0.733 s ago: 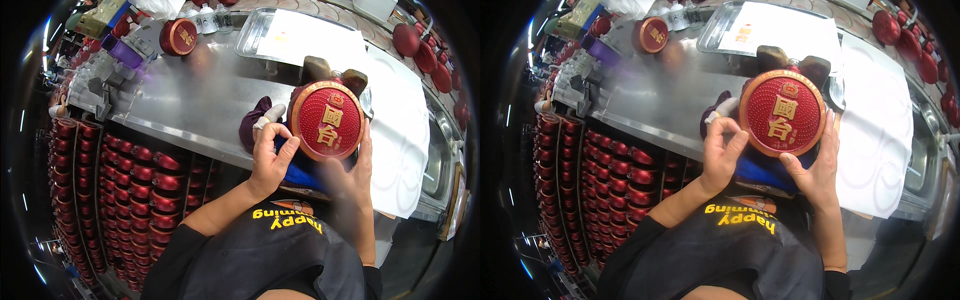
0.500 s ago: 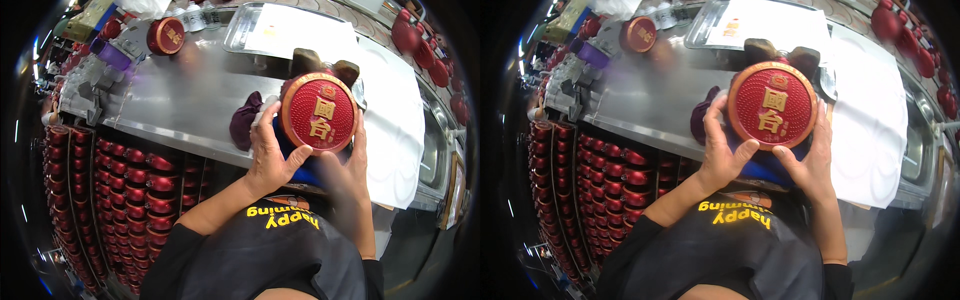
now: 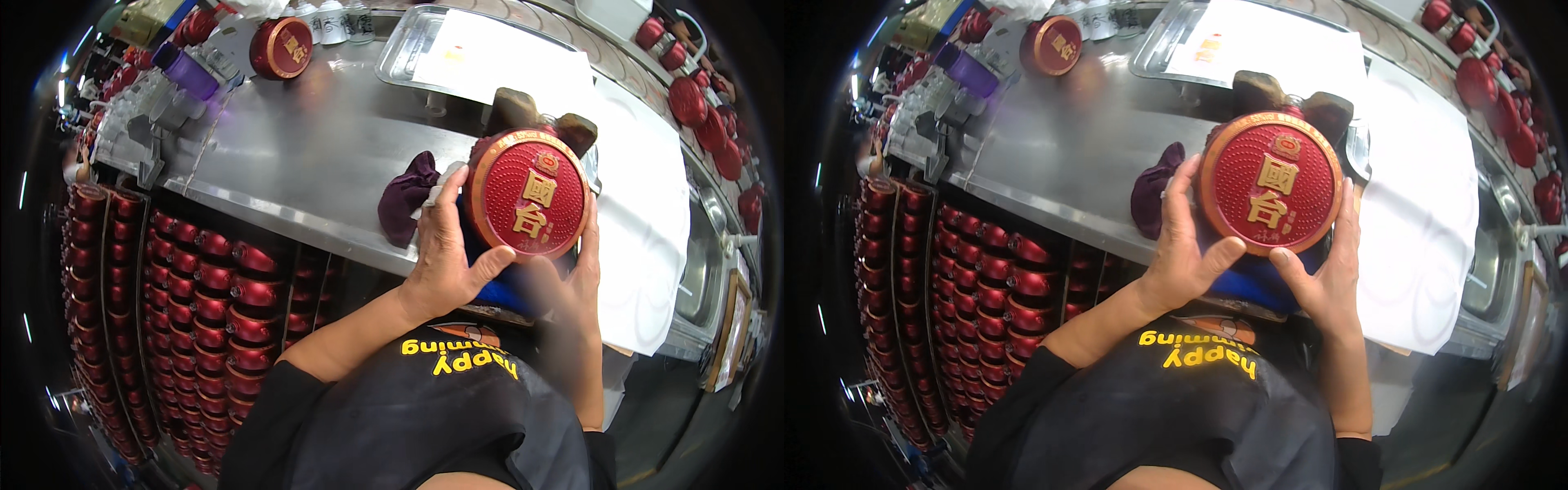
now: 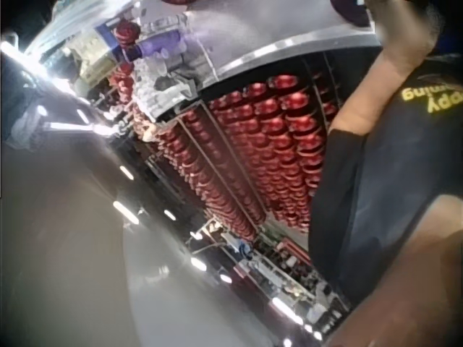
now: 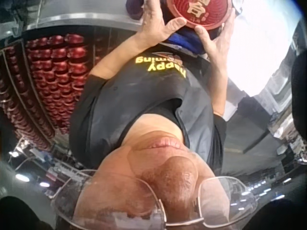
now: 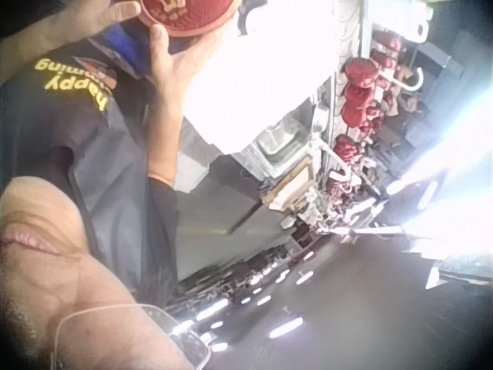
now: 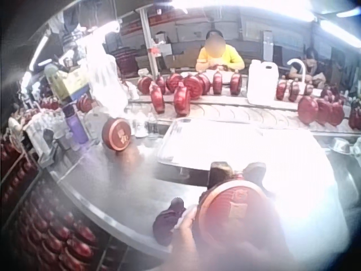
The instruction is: The person picks up a red container from a rack, places it on a workbench, and applies a gold sticker to its surface. They smooth the sticker with fingers and a green tool, then wipe the container with a cloth. The process repeats with another container.
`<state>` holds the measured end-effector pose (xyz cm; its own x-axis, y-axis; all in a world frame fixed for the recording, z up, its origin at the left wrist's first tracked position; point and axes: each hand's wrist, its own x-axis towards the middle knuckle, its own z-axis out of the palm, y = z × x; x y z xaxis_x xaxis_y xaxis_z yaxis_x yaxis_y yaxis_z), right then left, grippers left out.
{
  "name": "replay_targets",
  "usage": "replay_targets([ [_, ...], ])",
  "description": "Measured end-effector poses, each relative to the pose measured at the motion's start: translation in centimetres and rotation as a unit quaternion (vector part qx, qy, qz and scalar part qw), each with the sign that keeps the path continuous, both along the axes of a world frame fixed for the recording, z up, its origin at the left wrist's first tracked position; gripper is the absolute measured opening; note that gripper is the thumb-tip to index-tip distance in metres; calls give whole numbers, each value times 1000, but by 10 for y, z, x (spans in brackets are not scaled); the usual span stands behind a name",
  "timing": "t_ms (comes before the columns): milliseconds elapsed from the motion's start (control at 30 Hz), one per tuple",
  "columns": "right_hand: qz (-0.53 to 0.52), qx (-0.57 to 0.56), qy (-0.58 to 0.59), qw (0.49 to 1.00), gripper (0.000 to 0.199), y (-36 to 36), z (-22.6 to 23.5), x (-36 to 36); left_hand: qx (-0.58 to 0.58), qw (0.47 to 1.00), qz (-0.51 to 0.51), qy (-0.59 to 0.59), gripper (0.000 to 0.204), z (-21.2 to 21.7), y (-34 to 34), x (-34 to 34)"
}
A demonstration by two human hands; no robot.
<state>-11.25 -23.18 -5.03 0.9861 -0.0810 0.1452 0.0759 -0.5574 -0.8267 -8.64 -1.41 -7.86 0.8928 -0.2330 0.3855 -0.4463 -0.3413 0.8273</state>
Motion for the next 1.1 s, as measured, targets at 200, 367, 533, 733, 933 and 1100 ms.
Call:
replay_targets([
  [200,21,14,-33,999,115,0,-4,2,26,1000,14,3,100,2,3,-2],
  [367,24,17,-37,999,116,0,-5,3,-58,998,0,12,94,-5,1,2],
  [533,27,20,-34,999,116,1,-2,2,-102,994,-8,32,89,-9,0,5],
  [733,19,36,-18,999,116,1,-4,2,-91,995,-9,37,88,-6,2,4],
  [933,23,31,-3,999,115,0,-3,0,15,998,18,-58,108,-1,1,-1],
  [1100,36,49,-13,998,114,2,-1,2,16,999,18,-38,106,-3,-1,-3],
])
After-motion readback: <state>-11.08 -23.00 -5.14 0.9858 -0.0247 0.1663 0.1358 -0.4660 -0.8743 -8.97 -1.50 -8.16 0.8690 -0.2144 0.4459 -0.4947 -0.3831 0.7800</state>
